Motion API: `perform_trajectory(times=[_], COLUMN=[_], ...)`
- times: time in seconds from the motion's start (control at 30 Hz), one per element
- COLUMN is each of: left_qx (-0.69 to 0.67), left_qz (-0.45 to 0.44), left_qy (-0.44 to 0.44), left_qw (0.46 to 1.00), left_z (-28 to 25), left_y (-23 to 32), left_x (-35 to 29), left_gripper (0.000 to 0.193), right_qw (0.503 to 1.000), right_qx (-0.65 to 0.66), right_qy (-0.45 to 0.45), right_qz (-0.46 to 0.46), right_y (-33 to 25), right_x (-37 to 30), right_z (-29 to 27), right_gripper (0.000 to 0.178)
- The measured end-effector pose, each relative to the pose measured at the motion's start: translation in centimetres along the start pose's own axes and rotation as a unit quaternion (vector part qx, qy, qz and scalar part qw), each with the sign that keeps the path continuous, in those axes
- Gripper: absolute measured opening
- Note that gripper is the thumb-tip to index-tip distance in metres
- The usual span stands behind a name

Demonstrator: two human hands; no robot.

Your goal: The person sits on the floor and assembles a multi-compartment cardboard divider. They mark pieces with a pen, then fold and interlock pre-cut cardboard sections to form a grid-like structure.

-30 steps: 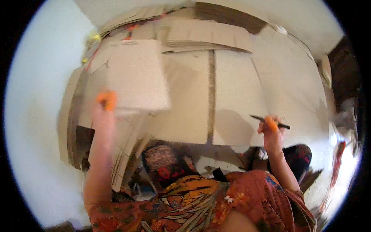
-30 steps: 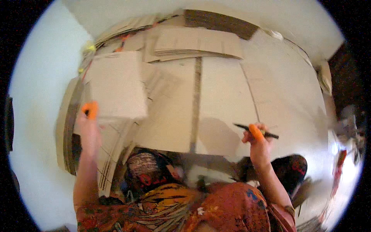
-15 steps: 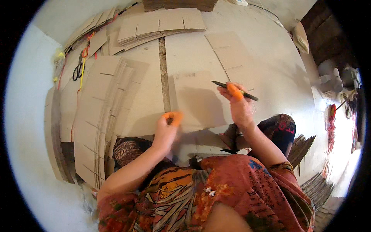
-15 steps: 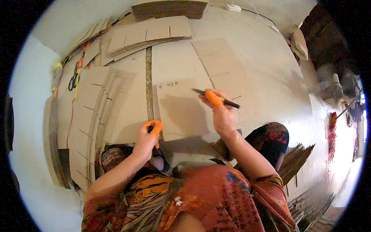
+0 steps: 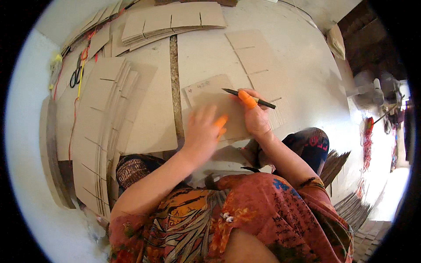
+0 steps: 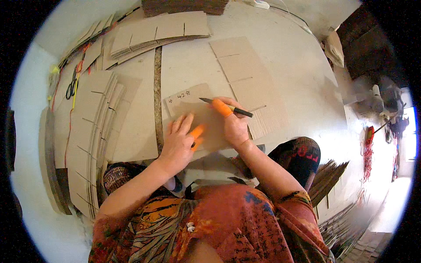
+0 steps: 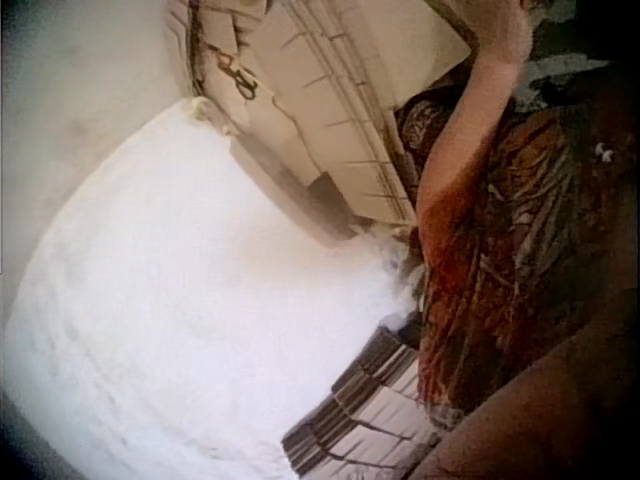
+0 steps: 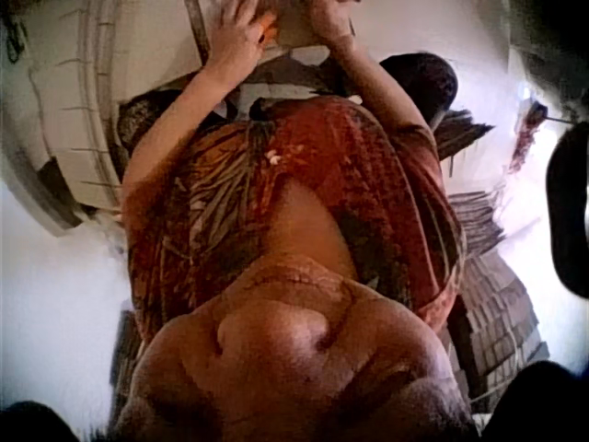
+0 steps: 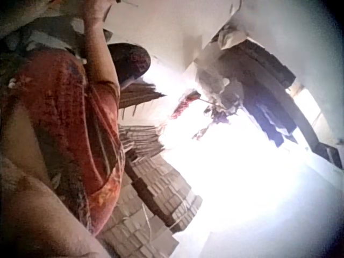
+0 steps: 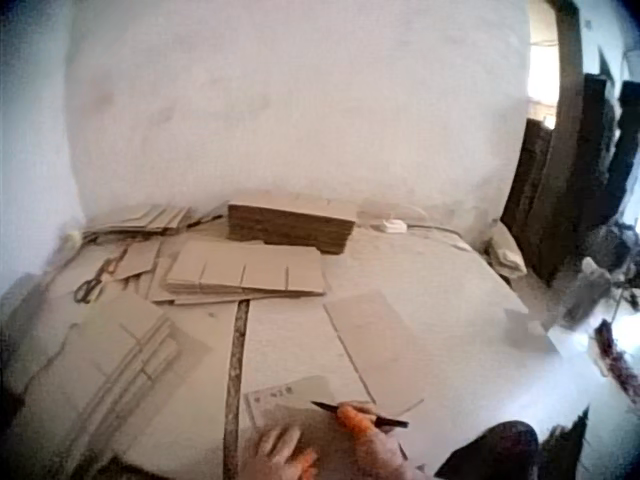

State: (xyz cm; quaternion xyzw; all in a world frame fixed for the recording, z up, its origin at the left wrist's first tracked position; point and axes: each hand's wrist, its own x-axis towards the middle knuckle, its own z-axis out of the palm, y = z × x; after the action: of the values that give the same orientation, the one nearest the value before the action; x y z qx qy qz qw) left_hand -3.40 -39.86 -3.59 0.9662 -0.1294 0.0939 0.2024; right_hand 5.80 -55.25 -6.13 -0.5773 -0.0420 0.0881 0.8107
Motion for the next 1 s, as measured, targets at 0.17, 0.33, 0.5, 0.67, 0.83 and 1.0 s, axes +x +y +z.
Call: perform_trajectory(times=[0.17,0.33,0.5,0.67,0.83,1.0], left_qx=[0.004,-0.005,-0.027,-0.022,-0.030,-0.030], left_qz=[-0.004,-0.022,-0.013,-0.012,-0.015,-0.017], left_qy=[-0.042,-0.011,0.007,-0.014,-0.015,-0.017], left_qw=[0.999,1.000,1.000,1.000,0.999,0.999], left_z=[0.1,0.2,0.3,-0.4,-0.3,-0.3], left_y=[-1.7,-2.1,-1.6,-1.4,-1.3,-1.3], left_x=[0.4,0.2,0.2,0.4,0.5,0.7], left_gripper=[0.027,0.022,0.020,0.015,0.014,0.012], right_qw=[0.999,0.998,0.990,0.969,0.951,0.956], right_qx=[-0.034,-0.063,-0.140,-0.228,-0.279,-0.260], right_qy=[0.003,-0.008,0.026,-0.013,-0.016,-0.016], right_qz=[0.016,0.005,-0.016,-0.093,-0.131,-0.134], right_y=[0.3,-0.2,-0.7,-0.7,-0.2,-0.4], right_x=[0.1,0.1,0.7,1.6,1.8,2.0], right_z=[-0.6,0.1,1.4,1.7,1.6,3.0], right_gripper=[0.011,0.008,0.012,0.012,0.011,0.011])
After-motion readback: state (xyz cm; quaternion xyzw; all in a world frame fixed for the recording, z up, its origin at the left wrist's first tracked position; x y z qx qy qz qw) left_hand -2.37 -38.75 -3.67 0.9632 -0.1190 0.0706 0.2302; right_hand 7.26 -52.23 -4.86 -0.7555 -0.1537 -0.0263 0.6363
